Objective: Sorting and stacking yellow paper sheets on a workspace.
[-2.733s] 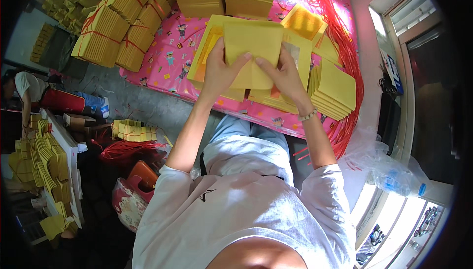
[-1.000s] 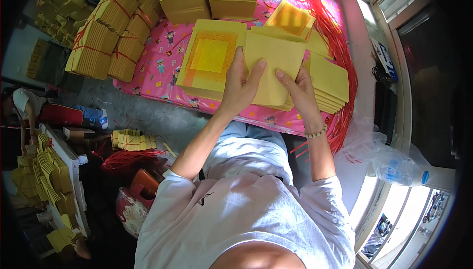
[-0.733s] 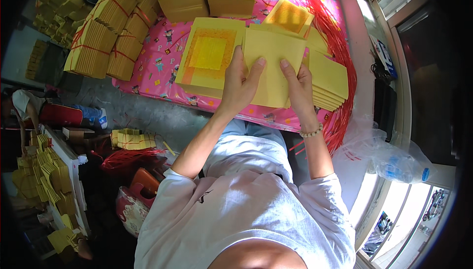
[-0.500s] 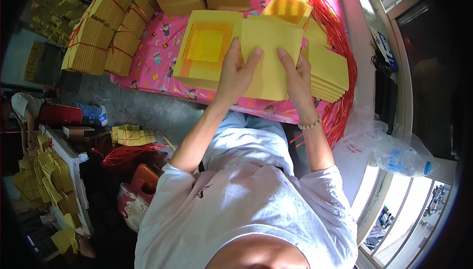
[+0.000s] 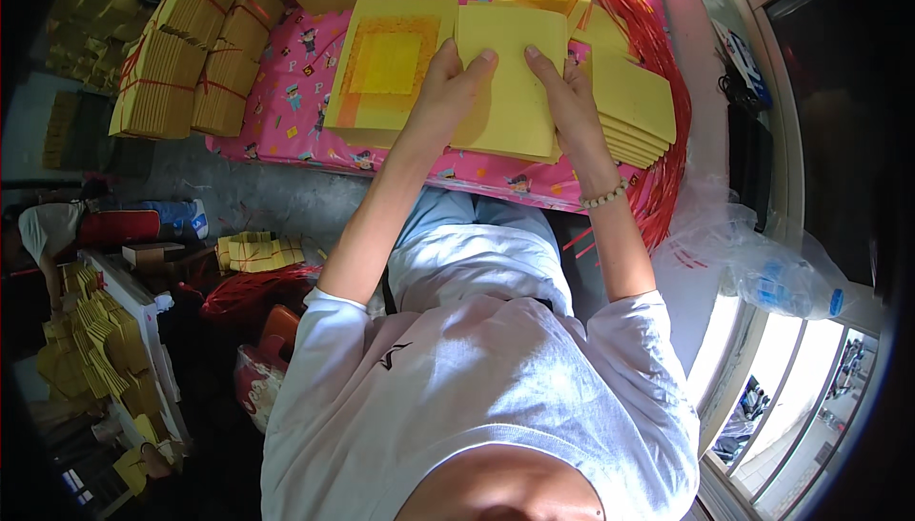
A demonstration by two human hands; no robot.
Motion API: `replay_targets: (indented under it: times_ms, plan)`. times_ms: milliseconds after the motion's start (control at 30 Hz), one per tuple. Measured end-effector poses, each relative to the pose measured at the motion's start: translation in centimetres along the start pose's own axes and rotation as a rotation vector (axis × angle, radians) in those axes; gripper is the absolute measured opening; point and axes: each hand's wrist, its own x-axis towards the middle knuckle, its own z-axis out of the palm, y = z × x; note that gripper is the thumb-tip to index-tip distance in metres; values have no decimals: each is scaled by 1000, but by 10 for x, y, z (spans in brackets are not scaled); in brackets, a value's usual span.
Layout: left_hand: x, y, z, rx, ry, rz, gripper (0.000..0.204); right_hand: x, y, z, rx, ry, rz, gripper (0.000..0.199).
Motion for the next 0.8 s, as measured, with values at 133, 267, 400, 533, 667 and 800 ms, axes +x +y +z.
replay_targets:
  times_ms: [133, 267, 400, 533, 667, 800]
  plan:
    - [-3, 0, 3, 1, -1, 23, 31, -3, 1, 1, -25, 13, -21, 28]
    - [-7, -7, 4, 16, 39, 36, 32, -12, 0, 4, -92, 35, -42, 29]
    - [-16, -4, 9, 8, 39, 32, 32, -19, 3, 5, -106, 70, -133, 27]
    - [-19, -1, 12, -20, 13, 24, 32, -21, 10, 1, -121, 49, -195, 27]
    - [-21, -1, 13, -14, 6, 8, 29, -24, 10, 2, -175, 55, -233, 27]
    - [-22, -5, 13, 62, 59, 118, 29, -23, 1, 2, -132, 12, -164, 29]
